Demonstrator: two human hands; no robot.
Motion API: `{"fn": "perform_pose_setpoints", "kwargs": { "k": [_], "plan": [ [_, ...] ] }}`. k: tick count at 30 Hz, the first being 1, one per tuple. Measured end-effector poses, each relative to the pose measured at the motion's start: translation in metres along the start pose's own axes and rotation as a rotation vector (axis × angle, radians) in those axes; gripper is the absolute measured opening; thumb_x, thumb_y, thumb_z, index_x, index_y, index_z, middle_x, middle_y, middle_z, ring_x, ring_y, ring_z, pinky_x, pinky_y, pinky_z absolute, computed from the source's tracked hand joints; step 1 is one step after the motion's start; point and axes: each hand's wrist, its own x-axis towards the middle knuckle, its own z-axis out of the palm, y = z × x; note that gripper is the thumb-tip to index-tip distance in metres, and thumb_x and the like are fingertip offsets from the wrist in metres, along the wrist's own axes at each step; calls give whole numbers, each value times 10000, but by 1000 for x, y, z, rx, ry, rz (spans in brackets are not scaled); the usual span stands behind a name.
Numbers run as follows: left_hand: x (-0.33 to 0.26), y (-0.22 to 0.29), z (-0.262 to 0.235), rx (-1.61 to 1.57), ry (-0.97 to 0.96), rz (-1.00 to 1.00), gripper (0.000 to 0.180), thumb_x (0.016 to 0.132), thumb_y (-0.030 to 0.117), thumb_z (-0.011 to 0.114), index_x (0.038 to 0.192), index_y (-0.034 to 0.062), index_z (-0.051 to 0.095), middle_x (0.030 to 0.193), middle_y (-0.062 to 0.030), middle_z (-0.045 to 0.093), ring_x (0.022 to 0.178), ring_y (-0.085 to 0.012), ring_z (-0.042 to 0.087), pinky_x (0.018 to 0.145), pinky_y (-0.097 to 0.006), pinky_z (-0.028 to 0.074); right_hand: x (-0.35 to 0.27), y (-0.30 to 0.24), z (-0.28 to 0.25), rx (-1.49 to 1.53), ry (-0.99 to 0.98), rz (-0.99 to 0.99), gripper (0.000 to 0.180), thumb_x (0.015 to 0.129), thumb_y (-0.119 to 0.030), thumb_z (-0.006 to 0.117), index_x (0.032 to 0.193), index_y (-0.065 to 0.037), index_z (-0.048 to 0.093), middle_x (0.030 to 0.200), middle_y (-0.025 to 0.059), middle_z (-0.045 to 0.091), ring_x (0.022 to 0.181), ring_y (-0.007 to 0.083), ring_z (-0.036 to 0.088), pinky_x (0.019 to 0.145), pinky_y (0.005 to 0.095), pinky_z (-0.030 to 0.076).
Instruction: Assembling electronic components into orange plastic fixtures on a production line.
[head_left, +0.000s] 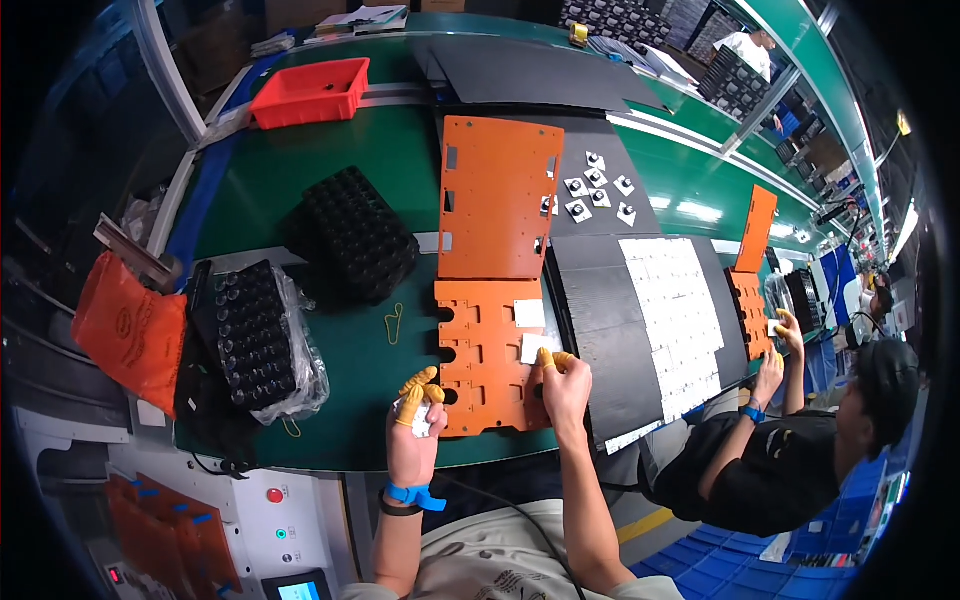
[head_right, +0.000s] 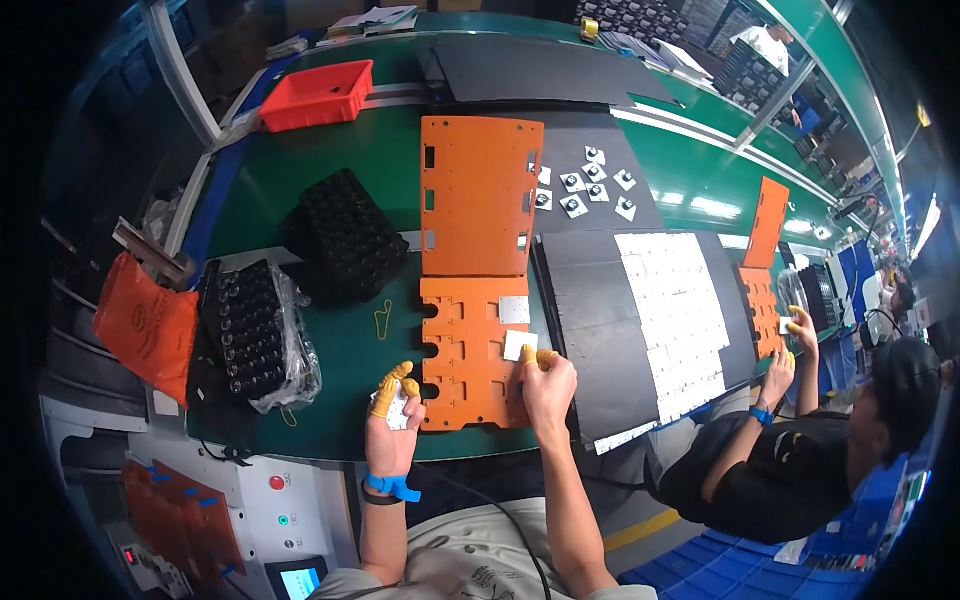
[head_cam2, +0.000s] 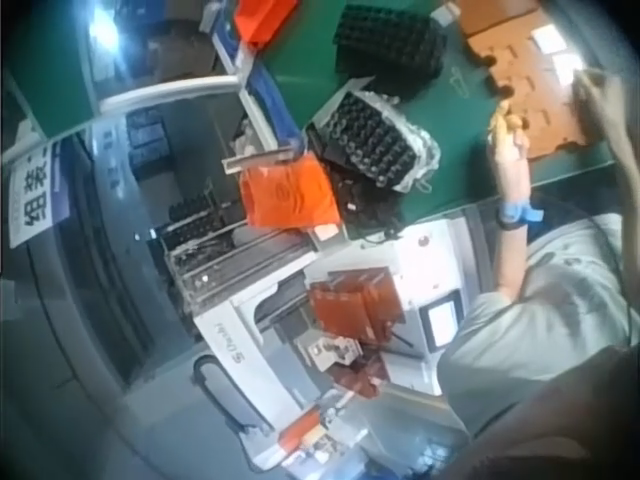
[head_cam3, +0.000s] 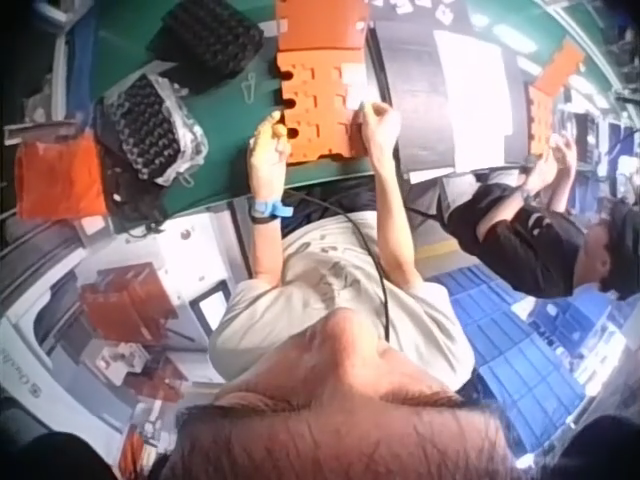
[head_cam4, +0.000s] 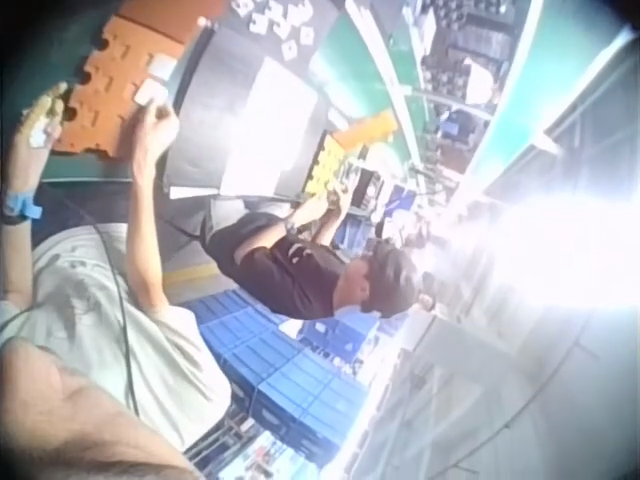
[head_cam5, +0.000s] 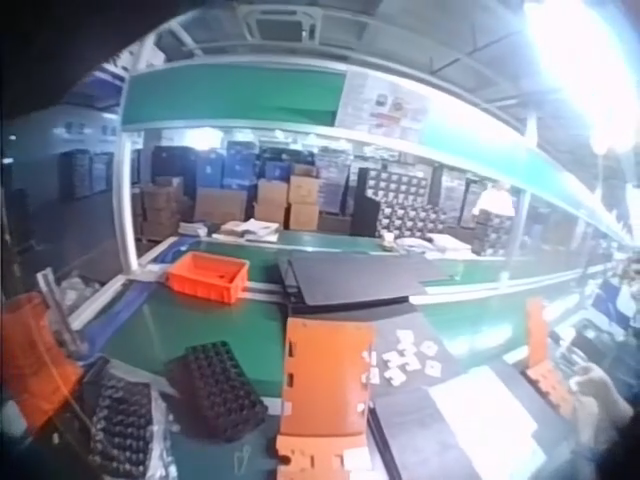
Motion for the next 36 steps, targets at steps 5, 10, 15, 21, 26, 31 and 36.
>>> {"fn": "perform_pose_setpoints", "kwargs": {
  "k": [5, 10, 15, 21, 26, 31, 36],
  "plan": [
    [1, 3, 1, -7, -12, -12, 385, 1020, 269, 518, 1289, 1, 578, 962, -23, 576, 701, -86, 413, 580, -230, 317, 21, 7, -10, -178, -155, -16, 303, 837, -247, 729, 938, 39, 741, 856, 232, 715, 830, 371, 707, 747, 432, 539],
    [5, 11, 3, -166, -74, -164, 453, 1014, 291, 511, 1360, -2, 515, 974, -45, 552, 742, -125, 435, 624, -253, 369, 23, -50, -34, -629, -214, -210, 322, 768, -293, 803, 801, 11, 706, 780, 206, 695, 793, 392, 685, 710, 438, 546],
    [4, 33, 4, -349, -251, -473, 447, 1031, 384, 465, 1303, 45, 569, 1145, -85, 670, 1034, -217, 644, 920, -390, 518, -53, -114, -19, -109, -665, -1027, 504, 677, -243, 841, 1072, 7, 651, 1117, 173, 568, 1060, 378, 545, 934, 452, 465],
    [-12, 32, -30, 356, -191, -60, 439, 1050, 459, 423, 1147, 59, 577, 930, 1, 617, 744, -82, 599, 627, -244, 490, -66, -130, 12, 7, -990, -859, 621, 698, -245, 889, 1200, 13, 631, 1159, 140, 557, 1078, 318, 569, 886, 408, 515],
    [-26, 66, -52, 195, -308, -218, 497, 1006, 482, 501, 1222, 40, 571, 1033, -50, 655, 753, -101, 610, 607, -252, 487, -70, -144, 36, 43, -1183, -841, 529, 736, -116, 840, 1213, -8, 638, 1148, 135, 565, 1012, 300, 617, 879, 390, 539],
    [-32, 78, -80, 85, -291, -206, 482, 982, 494, 532, 1151, 46, 584, 999, -69, 629, 756, -127, 596, 590, -265, 468, -84, -166, 58, 3, -1236, -978, 640, 754, -112, 833, 1327, -36, 558, 1151, 114, 510, 1038, 265, 609, 886, 352, 534],
    [-46, 84, -94, -36, -197, -65, 505, 1018, 441, 469, 1245, 0, 564, 996, -88, 640, 878, -193, 639, 593, -280, 496, -73, -191, 102, -112, -1377, -1295, 688, 759, -163, 828, 1367, -36, 532, 1179, 138, 545, 1063, 305, 607, 919, 369, 512]
  ]
}}
